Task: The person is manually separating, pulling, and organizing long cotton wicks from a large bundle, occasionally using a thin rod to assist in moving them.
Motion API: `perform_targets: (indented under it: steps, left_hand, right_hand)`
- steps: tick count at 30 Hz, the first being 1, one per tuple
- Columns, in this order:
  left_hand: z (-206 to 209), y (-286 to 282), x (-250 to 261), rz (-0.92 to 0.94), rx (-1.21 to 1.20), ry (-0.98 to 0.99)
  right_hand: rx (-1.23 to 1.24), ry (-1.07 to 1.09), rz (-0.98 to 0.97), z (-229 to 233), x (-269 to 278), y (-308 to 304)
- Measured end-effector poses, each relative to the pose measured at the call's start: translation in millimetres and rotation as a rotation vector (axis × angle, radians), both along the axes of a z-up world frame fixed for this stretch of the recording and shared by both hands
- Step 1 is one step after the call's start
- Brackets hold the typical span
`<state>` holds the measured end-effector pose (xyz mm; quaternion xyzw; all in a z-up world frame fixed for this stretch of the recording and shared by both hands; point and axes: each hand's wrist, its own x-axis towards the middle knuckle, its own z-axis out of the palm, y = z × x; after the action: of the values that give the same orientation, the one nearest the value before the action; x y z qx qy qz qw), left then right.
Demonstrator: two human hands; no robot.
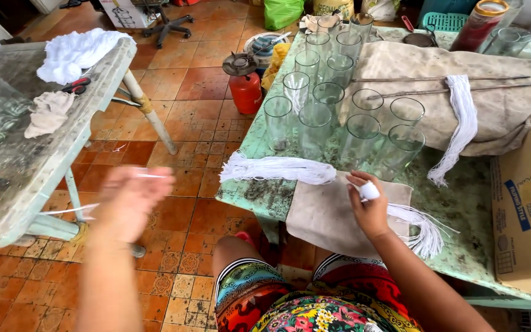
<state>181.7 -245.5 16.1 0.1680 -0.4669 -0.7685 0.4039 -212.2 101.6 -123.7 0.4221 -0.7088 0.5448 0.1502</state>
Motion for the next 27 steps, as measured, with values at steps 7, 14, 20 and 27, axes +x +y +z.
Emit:
perform_targets:
  steps: [7,14,20,27]
  left_hand:
    - [-31.1,177.1,-170.4,-0.593,0.180,-0.209]
    - [-61.5,248.5,-239.1,-0.763,0.096,-0.264]
    - [-51.6,256.8,-237.2,-0.747,0.070,-0.275]
    - [-44.8,259.2,-229.9,-0.675,0.046,-0.314]
  right_hand:
    - [-0.065,-0.063,-0.010,98.8,60.4,66.1]
    - [-0.014,-0.264,0.177,106.4,77.2,71.9]
    - [-0.074,-0.551,0.235,94.6,68.9,70.5]
    - [-0.184,-0.890,0.341,86.1,70.5,68.5]
